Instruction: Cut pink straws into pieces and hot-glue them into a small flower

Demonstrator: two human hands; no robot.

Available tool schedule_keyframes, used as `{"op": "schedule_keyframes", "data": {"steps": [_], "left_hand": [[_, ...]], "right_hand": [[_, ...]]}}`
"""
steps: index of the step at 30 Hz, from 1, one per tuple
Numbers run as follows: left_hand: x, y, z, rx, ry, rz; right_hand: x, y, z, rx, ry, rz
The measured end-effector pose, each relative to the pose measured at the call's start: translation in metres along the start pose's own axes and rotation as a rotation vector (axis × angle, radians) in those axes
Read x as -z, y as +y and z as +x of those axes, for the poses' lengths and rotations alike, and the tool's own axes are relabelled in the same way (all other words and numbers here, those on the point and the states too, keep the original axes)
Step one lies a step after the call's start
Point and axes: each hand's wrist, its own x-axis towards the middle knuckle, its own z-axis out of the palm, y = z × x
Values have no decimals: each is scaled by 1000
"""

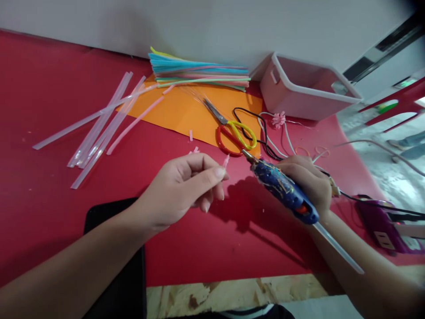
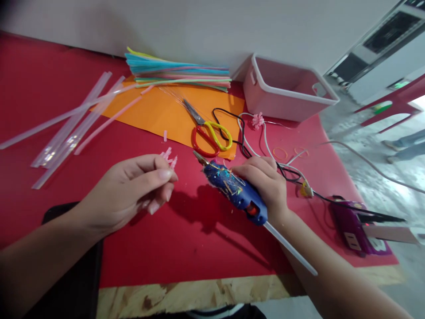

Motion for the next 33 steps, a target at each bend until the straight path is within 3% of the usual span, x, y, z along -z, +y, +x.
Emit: {"op": "schedule_keyframes", "data": {"steps": [7,11,18,25,29,33], "left_hand": [[-4,0,-5,-198,112,385],[-5,-2,-7,-269,146,513],[-5,-4,-8,-292,155,558],[-2,-2,-3,-225,97,395],[-2,-3,-2,-217,108,370],[-6,-5,-6,-300,149,497]], "right_hand": [[30,19,-1,22,-545,-75],[46,32,-1,33,-716,-142],[51,39,10,80,-817,-211],[45,51,5,156,-837,-318],[54,47,12,124,-755,-437],[61,8,34,61,-572,-309]]}}
